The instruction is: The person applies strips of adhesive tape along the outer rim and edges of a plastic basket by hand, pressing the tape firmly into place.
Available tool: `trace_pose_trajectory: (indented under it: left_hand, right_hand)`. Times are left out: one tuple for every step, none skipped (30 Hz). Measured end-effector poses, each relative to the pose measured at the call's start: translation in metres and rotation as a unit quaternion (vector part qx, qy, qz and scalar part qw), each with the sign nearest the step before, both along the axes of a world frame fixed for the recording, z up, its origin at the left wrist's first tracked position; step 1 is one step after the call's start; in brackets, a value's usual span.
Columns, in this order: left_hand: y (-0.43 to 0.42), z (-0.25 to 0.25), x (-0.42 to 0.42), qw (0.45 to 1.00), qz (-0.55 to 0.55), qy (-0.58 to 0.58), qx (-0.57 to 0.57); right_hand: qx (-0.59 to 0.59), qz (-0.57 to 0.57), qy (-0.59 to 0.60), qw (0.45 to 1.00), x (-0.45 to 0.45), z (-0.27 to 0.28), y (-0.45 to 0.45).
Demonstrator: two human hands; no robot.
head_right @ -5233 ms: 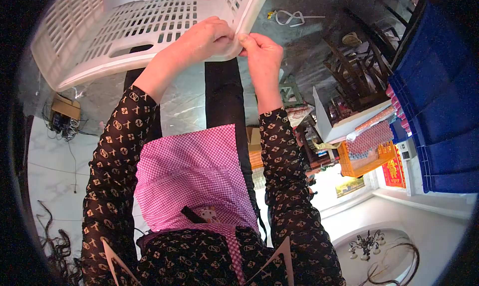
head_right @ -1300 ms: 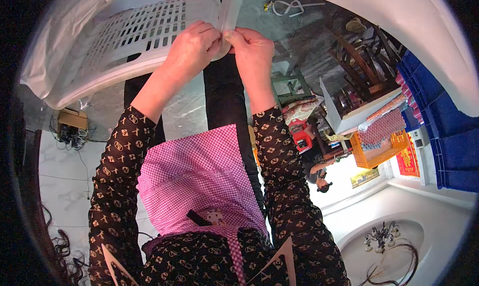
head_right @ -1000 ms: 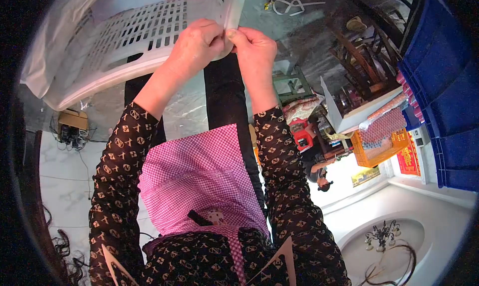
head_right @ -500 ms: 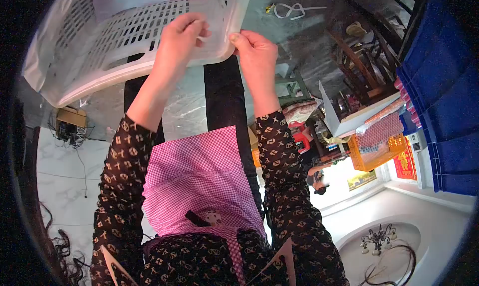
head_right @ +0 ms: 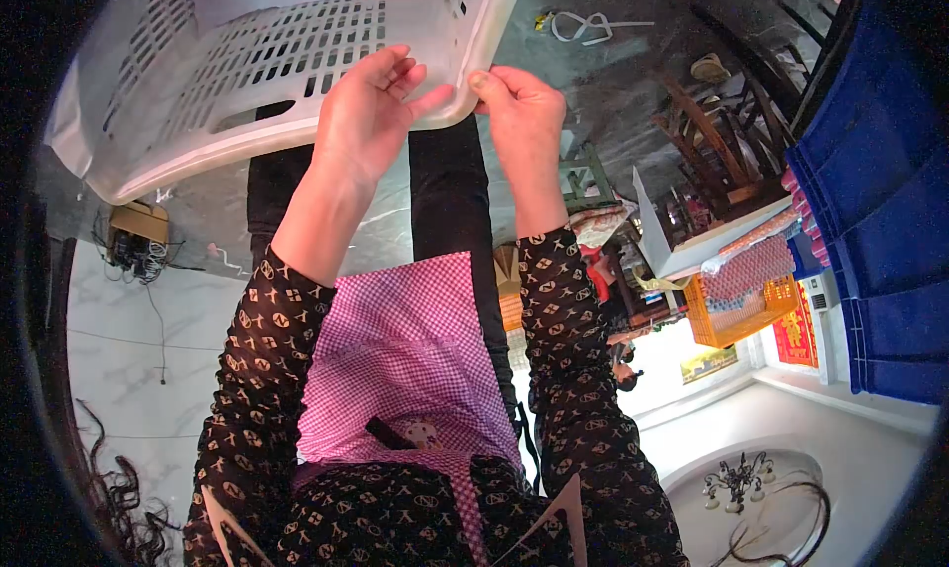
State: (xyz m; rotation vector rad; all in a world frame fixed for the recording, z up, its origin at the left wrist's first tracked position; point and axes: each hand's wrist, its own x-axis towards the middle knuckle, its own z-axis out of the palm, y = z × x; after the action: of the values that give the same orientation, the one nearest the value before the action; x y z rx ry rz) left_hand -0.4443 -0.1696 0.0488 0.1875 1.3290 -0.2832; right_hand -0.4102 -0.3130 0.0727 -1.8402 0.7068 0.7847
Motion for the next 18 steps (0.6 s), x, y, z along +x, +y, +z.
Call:
trace_pose_trajectory:
  left_hand:
    - [0.0002, -0.0008, 0.0003, 1.0, 0.0, 0.0, -0.003]
    - [0.0006, -0.0008, 0.0005, 1.0, 0.0, -0.001, -0.007]
    - [0.001, -0.0005, 0.0006, 1.0, 0.0, -0.001, -0.007]
    - [0.0011, -0.0005, 0.0008, 1.0, -0.001, -0.005, -0.006]
    - [0.0011, -0.0007, 0.0009, 1.0, -0.002, -0.009, -0.006]
    - [0.001, -0.0014, 0.0005, 1.0, -0.001, -0.008, -0.006]
    - [0.0009, -0.002, -0.0001, 1.0, 0.0, -0.011, -0.008]
    - [0.0012, -0.0018, -0.0003, 1.0, 0.001, -0.013, -0.009]
    - [0.0015, -0.0015, -0.0004, 1.0, 0.001, -0.013, -0.01]
    - [0.0017, -0.0011, -0.0004, 1.0, 0.003, -0.016, -0.009]
    - [0.0016, -0.0008, -0.0003, 1.0, 0.005, -0.019, -0.009]
    - [0.0013, -0.001, -0.0004, 1.0, 0.005, -0.019, -0.01]
    - [0.0013, -0.0012, -0.0002, 1.0, 0.005, -0.02, -0.009]
    - [0.0012, -0.0014, -0.0003, 1.0, 0.005, -0.022, -0.007]
    - [0.0012, -0.0017, -0.0003, 1.0, 0.005, -0.022, -0.007]
    - [0.001, -0.0019, -0.0003, 1.0, 0.006, -0.022, -0.007]
    - [0.0008, -0.0019, -0.0003, 1.0, 0.007, -0.021, -0.008]
    - [0.0006, -0.0018, -0.0003, 1.0, 0.007, -0.022, -0.008]
  right_hand:
    - [0.005, -0.001, 0.0, 1.0, 0.0002, 0.0002, -0.0001]
    - [0.009, -0.002, 0.001, 1.0, 0.0003, 0.0005, 0.0]
    - [0.009, -0.003, 0.001, 1.0, 0.0004, 0.0007, 0.0002]
    - [0.009, -0.006, 0.003, 1.0, 0.0006, 0.0005, 0.0004]
    - [0.008, -0.009, 0.005, 1.0, 0.0014, 0.0008, 0.0011]
    - [0.008, -0.008, 0.005, 1.0, 0.0019, 0.0013, 0.0017]
    - [0.004, -0.006, 0.005, 1.0, 0.0023, 0.002, 0.0023]
    - [0.001, -0.004, 0.006, 1.0, 0.0025, 0.0028, 0.003]
    - [0.001, -0.004, 0.006, 1.0, 0.0026, 0.003, 0.0033]
    - [-0.004, -0.003, 0.007, 1.0, 0.0028, 0.0033, 0.0032]
    - [-0.009, -0.001, 0.009, 1.0, 0.003, 0.0034, 0.003]
    - [-0.01, 0.0, 0.009, 1.0, 0.003, 0.0033, 0.0027]
    - [-0.006, 0.001, 0.005, 1.0, 0.0028, 0.0027, 0.0023]
    - [-0.002, 0.001, 0.002, 1.0, 0.0025, 0.0021, 0.0021]
    - [-0.002, 0.001, 0.002, 1.0, 0.0022, 0.0014, 0.0017]
    - [-0.001, -0.003, 0.004, 1.0, 0.0018, 0.0008, 0.001]
    - [0.0, -0.007, 0.005, 1.0, 0.0018, 0.0008, 0.0011]
    - [0.0, -0.006, 0.004, 1.0, 0.0019, 0.0009, 0.001]
